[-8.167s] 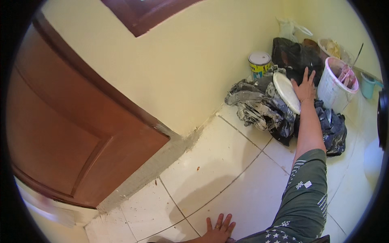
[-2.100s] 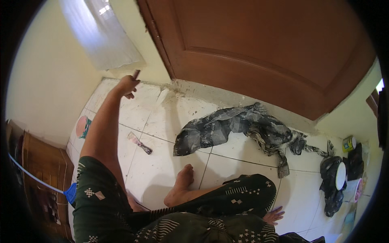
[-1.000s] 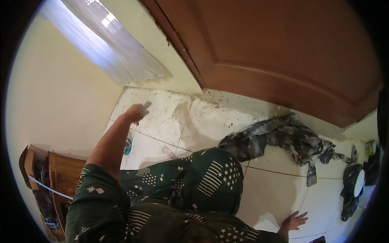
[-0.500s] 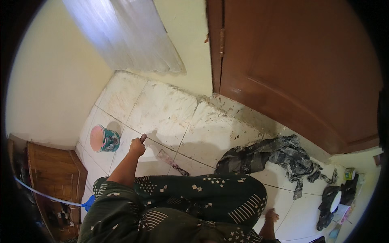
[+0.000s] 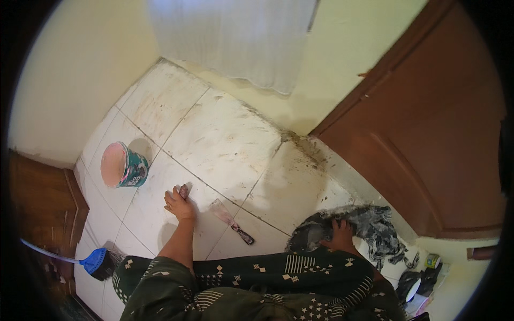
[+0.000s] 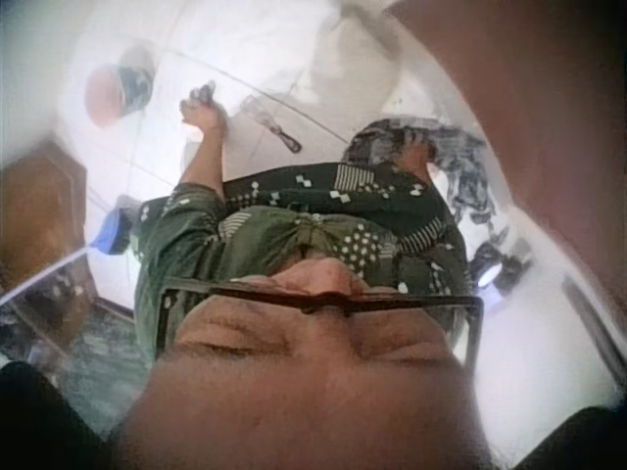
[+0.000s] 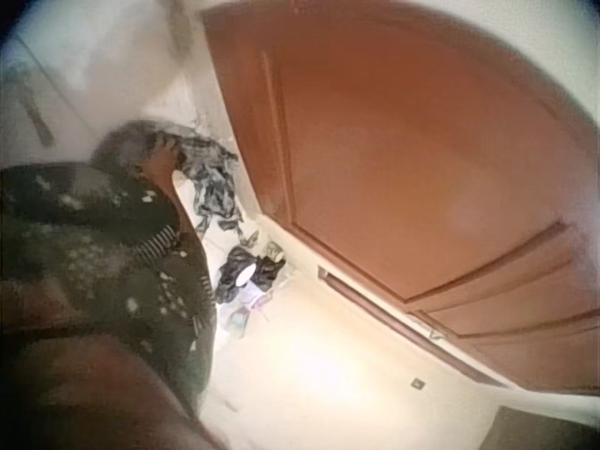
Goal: The person scrapes a crack in a tiled floor with a putty knife, wipes the debris away with a cloth, and applies paint to the area from a bucket using a small brush.
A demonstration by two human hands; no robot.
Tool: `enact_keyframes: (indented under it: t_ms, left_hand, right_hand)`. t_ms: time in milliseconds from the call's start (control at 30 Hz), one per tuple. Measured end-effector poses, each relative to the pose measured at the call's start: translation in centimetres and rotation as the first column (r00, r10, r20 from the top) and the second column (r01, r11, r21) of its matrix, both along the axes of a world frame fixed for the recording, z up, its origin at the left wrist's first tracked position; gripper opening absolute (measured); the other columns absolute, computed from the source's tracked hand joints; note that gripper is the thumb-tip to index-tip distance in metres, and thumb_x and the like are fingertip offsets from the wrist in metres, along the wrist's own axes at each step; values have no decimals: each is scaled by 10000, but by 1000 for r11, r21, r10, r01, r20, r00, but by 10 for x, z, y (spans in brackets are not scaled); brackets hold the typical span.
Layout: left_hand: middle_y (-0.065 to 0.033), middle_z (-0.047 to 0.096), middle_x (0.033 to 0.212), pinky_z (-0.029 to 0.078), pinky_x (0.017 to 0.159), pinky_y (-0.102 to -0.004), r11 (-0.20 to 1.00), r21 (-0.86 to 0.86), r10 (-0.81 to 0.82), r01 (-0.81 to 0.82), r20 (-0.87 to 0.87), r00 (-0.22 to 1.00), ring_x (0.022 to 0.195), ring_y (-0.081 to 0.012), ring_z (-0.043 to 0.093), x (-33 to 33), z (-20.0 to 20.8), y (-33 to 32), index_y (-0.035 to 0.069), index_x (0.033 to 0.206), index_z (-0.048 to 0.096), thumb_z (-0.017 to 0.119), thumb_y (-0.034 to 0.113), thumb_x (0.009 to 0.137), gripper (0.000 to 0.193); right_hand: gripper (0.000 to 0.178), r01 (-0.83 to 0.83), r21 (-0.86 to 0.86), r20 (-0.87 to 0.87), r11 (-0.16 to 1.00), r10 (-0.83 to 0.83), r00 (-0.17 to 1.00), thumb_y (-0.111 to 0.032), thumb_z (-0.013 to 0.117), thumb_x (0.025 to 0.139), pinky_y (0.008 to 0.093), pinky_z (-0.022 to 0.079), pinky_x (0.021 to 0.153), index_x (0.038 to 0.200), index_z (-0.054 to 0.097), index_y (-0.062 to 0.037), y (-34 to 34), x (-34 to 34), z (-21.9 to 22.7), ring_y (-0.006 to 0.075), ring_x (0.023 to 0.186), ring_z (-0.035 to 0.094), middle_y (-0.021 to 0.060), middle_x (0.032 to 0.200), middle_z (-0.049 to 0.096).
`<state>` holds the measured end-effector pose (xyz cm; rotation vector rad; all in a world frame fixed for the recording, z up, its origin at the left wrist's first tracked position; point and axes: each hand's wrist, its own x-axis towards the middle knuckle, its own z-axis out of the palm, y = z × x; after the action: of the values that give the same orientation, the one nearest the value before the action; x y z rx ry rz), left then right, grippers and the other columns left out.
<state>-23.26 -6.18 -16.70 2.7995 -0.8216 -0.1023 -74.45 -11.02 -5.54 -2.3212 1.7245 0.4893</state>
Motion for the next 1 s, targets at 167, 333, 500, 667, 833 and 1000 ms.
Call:
enact_keyframes:
  t_ms: [167, 333, 500, 667, 833, 1000]
  left_hand:
    - [-216, 263, 1346, 80, 1054, -555, 988, -140, -49, 61, 88, 995, 1287, -396, 193, -13, -4, -1, 89, 1271, 360, 555, 131, 760, 549]
    - [-229, 261, 1349, 43, 1059, -549, 990, -131, -51, 52, 17, 999, 1287, -412, 187, -10, 10, -1, 66, 1223, 404, 545, 121, 746, 501]
    - [-246, 290, 1346, 100, 1053, -557, 994, -105, -33, 36, 31, 999, 1277, -423, 212, -10, 15, -8, 67, 1186, 442, 519, 112, 767, 428]
    - [-236, 238, 1369, 24, 1062, -555, 998, -55, -43, 41, -49, 998, 1305, -415, 144, -4, 14, -7, 51, 1205, 424, 529, 160, 779, 452]
    - [-262, 264, 1354, 54, 1058, -562, 997, -78, -21, 17, -53, 998, 1297, -436, 160, -3, 21, -7, 47, 1170, 439, 523, 98, 759, 422]
    - [-275, 251, 1361, 40, 1055, -572, 995, -95, -20, 13, -81, 996, 1294, -446, 157, 0, 22, -4, 35, 1150, 432, 513, 82, 747, 414]
  right_hand:
    - [317, 213, 326, 62, 921, -245, 967, -193, 694, 677, 390, 464, 649, 904, 580, -4, -42, -38, -47, 260, 708, 564, 121, 741, 564]
    - [61, -77, 758, 331, 648, -280, 901, -54, 600, 742, 258, 447, 481, 799, 608, -35, -127, 21, 28, 94, 580, 543, 14, 645, 558]
    - [110, -86, 712, 543, 697, -469, 697, -79, 599, 795, 210, 445, 552, 889, 610, -24, -203, 189, 122, 60, 634, 533, -12, 755, 599]
    - [112, -234, 336, 878, 912, -213, 428, -92, 575, 835, 213, 425, 640, 904, 589, -6, -248, 328, 138, 64, 719, 517, -20, 808, 587]
    - [162, -322, 181, 894, 929, -19, 447, -186, 569, 861, 226, 427, 645, 870, 597, -27, -270, 441, 126, 84, 693, 498, -18, 748, 543]
    - [310, -541, -78, 538, 838, 492, 684, -306, 521, 872, 391, 389, 887, 1031, 588, -48, -263, 525, 41, 286, 1027, 501, 164, 1089, 535]
